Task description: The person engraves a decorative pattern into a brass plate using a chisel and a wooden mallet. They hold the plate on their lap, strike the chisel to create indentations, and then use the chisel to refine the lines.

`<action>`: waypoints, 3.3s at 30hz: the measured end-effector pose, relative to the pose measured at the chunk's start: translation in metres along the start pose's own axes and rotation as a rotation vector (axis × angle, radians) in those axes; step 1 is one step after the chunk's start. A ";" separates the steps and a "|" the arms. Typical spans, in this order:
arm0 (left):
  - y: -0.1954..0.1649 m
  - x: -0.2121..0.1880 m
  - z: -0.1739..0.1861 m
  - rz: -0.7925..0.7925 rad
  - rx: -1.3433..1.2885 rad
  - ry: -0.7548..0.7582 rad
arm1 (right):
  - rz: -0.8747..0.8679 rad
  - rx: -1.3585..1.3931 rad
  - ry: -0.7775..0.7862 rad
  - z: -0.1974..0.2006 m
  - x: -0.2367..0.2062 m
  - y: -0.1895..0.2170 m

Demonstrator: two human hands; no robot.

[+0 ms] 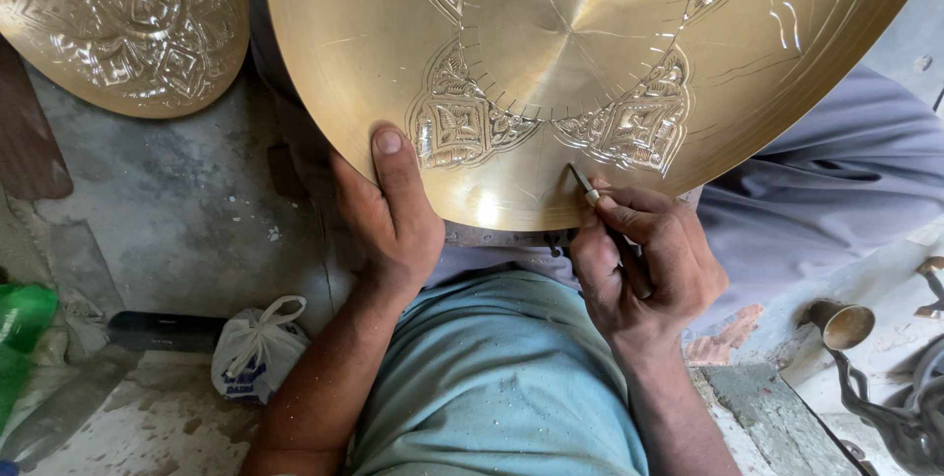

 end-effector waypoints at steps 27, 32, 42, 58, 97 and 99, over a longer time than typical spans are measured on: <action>0.003 0.000 0.002 0.020 -0.061 -0.002 | 0.021 0.034 0.034 -0.007 -0.003 0.003; 0.003 0.001 0.002 0.020 -0.042 -0.007 | 0.035 0.027 0.047 -0.006 -0.003 0.005; 0.003 0.002 0.004 0.009 -0.034 -0.012 | 0.056 0.064 0.090 -0.008 -0.001 0.005; 0.004 0.004 0.005 0.030 -0.029 -0.021 | -0.122 0.278 0.199 0.003 0.018 -0.002; 0.007 0.008 0.017 -0.103 -0.008 0.021 | 0.269 0.189 0.569 -0.027 0.085 0.031; 0.008 0.008 0.017 -0.101 0.004 0.017 | 0.280 0.172 0.579 -0.026 0.086 0.030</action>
Point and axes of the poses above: each hand's wrist, its own x-axis towards the middle knuckle, its own z-axis out of the back of the hand, y = z × x, the point moved 4 cm from there along x, towards the middle knuckle, and after that the axes turned 4 degrees about -x, right-handed, at the moved point
